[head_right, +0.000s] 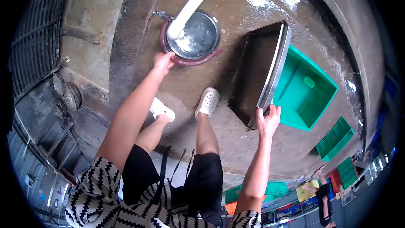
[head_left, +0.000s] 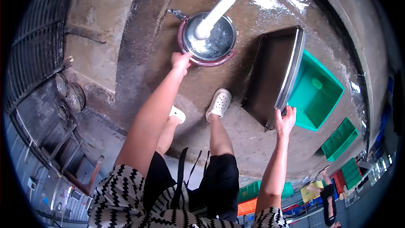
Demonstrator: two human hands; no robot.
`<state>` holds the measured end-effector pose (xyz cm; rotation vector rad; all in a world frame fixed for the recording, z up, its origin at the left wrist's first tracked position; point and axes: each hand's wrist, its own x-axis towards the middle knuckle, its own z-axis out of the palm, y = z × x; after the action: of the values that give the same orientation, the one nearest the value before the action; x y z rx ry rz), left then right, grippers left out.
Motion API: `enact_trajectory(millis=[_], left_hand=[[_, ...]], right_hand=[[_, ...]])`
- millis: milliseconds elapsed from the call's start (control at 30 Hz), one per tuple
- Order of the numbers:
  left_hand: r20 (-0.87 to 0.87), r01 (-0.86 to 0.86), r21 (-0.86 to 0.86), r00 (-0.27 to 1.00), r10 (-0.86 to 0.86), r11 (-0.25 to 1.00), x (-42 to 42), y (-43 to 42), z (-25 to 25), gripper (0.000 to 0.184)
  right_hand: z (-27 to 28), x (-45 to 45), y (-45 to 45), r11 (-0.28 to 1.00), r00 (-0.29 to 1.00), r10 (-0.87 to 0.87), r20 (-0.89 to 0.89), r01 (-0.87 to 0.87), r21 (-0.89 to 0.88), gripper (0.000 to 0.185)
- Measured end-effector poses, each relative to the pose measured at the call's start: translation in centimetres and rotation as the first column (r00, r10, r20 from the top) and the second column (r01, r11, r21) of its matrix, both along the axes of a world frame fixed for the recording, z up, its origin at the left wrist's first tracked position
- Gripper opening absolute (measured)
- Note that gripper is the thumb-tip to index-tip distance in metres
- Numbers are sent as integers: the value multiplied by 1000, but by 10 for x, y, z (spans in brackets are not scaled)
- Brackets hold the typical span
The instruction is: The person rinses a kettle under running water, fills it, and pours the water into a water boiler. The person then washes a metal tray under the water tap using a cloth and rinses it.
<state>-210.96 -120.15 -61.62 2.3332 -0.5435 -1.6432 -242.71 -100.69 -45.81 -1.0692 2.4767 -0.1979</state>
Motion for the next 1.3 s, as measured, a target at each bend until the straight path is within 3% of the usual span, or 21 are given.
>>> enact_trajectory(millis=[67,100,133,200,233,333,500,600,767,933,1300], left_hand=[[-175,-294,-10,941,288,956,-8,3,13,29],[-305,-287,-19,914,268,958,-8,4,16,23],[-304,-288,-21,914,268,958,-11,1,16,23],[-552,-554,65,673,493,830,-24,-6,15,29],[-549,-601,76,641,536,796,-36,-13,28,23],[-603,-611,177,553,576,772,-40,-20,25,21],[-536,-608,204,586,607,767,-31,-17,23,12],[-593,-578,235,552,586,782,-26,-17,24,9],[-658,-566,203,525,540,799,-26,-13,20,5],[-647,-609,132,545,534,782,-31,-11,18,7],[-554,-629,170,576,601,759,-36,-13,20,11]], right_hand=[[2,5,-3,1000,1000,-2,3,1,12,23],[4,7,-5,1000,1000,0,4,0,25,23],[3,8,-6,1000,1000,0,5,0,24,23],[3,10,-8,999,1000,-5,1,5,37,24],[3,10,-10,999,1000,-8,2,8,37,24],[4,12,-13,999,1000,-9,-6,9,34,25],[6,16,-18,995,1000,-4,19,2,95,30],[8,21,-19,995,999,-17,26,15,102,31],[1,26,-11,993,999,-12,39,7,121,33],[-1,29,-6,993,998,-9,58,2,119,32],[1,26,-9,996,999,13,49,-18,88,32]])
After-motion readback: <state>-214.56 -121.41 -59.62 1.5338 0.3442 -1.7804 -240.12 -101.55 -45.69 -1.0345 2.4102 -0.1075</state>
